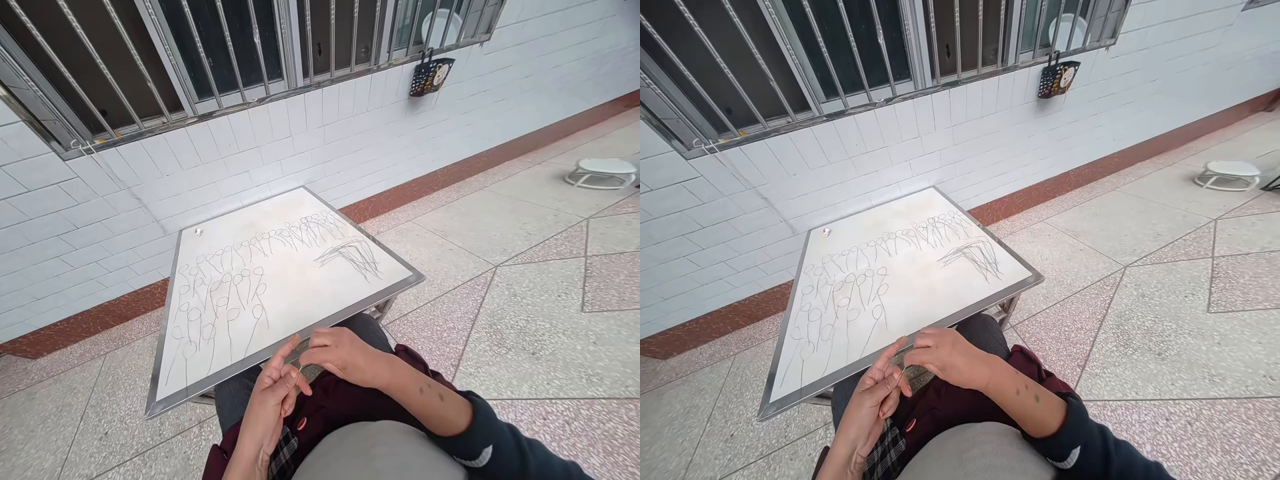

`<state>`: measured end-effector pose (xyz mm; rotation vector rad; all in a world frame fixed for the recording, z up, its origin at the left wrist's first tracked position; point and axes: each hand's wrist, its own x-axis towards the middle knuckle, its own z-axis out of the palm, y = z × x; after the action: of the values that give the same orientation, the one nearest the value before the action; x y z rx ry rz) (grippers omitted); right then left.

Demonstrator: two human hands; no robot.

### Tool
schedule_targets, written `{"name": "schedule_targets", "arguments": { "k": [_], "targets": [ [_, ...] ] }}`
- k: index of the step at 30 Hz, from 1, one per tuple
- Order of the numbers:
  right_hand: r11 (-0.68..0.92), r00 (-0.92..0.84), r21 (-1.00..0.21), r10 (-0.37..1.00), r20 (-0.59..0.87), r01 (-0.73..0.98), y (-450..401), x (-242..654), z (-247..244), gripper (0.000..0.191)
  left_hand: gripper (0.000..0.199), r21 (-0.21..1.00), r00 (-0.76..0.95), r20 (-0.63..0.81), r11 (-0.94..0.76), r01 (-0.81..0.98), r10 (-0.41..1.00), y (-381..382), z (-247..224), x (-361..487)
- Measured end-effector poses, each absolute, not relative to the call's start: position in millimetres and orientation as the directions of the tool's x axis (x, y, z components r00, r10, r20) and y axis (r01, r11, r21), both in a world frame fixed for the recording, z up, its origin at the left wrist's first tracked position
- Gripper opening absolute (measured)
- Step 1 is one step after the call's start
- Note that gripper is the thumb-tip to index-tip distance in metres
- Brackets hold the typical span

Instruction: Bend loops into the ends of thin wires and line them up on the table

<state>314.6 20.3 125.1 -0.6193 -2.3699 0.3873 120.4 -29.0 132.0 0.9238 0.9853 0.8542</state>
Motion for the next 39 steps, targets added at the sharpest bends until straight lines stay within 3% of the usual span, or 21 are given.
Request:
{"name": "schedule_targets", "arguments": {
  "k": [7,20,25,29,32,36,39],
  "targets": [
    [0.899,-0.774,-0.288,0.432,0.463,0.329,16.0,319.2,121.5,0.028,0.057,0.946,0.344,-0.309,0.323,0.019,0.886,-38.7,114.0,105.0],
    [0.933,-0.827,-0.156,0.360,0.432,0.325,9.1,309.5,119.4,0.023,0.066,0.941,0.356,-0.337,0.324,0.096,0.872,-56.7,111.1,80.0],
    [0.904,-0.782,-0.195,0.426,0.456,0.379,16.8,315.7,114.1,0.025,0.069,0.931,0.318,-0.364,0.329,0.159,0.876,-57.6,113.0,61.4],
    [0.822,-0.652,-0.286,0.566,0.504,0.493,29.1,331.9,117.8,0.027,0.072,0.937,0.066,-0.292,0.272,0.219,0.954,-53.2,123.5,41.0],
    [0.822,-0.628,-0.316,0.567,0.534,0.473,30.9,334.0,124.6,0.024,0.067,0.943,-0.046,-0.208,0.213,0.254,0.977,-47.2,141.0,44.7],
    [0.837,-0.636,-0.337,0.547,0.544,0.432,22.5,324.0,133.9,0.021,0.053,0.955,0.057,-0.134,0.113,0.276,0.989,-37.7,161.9,80.1],
    [0.802,-0.590,-0.404,0.597,0.544,0.439,17.2,321.5,136.4,0.020,0.052,0.984,0.138,-0.112,0.090,0.157,0.984,-31.9,163.6,108.6]
  ]
}}
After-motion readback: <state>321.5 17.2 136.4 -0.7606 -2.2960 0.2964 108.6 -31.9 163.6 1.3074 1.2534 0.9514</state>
